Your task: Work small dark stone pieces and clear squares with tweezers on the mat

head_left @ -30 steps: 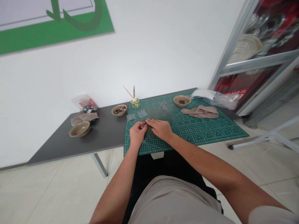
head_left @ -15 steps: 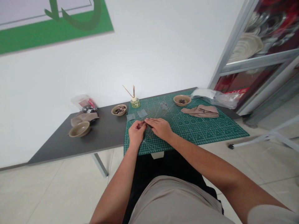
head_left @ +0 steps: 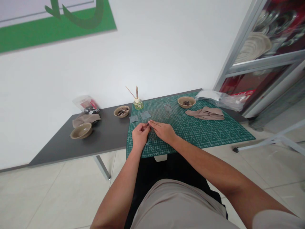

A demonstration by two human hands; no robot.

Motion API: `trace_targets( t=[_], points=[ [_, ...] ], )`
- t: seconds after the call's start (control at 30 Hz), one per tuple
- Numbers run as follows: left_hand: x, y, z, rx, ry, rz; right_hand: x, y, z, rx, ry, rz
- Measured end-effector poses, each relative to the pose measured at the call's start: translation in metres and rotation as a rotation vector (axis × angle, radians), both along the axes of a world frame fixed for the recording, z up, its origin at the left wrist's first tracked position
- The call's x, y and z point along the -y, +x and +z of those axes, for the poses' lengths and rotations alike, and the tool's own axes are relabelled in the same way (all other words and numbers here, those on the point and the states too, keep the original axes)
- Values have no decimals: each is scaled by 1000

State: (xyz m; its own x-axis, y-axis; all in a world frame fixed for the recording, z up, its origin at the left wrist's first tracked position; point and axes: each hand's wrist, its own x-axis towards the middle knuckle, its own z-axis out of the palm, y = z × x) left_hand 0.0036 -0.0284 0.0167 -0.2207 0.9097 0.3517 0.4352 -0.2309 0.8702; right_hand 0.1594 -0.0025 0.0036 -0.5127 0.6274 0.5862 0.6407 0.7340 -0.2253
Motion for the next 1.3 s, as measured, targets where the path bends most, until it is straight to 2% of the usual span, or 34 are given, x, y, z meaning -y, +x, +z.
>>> trace_targets(
  t=[0.1, 0.27, 0.47, 0.63, 0.77, 1.0, 1.23, 1.3],
  points=[
    [-1, -1, -1, -20, 12, 2, 0, 1, 1, 10, 19, 54],
    [-2, -2, -5, 31, 12, -37, -1, 0, 2, -28, -31, 11],
    [-2, -2, -5, -11, 19, -20, 0, 0, 1, 14, -2, 66],
    [-4, -2, -8, 139, 23, -71, 0, 0, 2, -9, -44, 31],
    [-5, -3, -11, 143, 48, -75, 0, 1, 2, -11, -45, 67],
    [-6, -3, -9, 195, 116, -52, -4, 3, 2, -196, -90, -62],
    [-14, -2, -12, 355, -24, -161, -7, 5, 4, -350, -134, -97],
    [-15, -3, -12, 338, -24, -163, -8, 6, 4, -397, -126, -86]
  ],
)
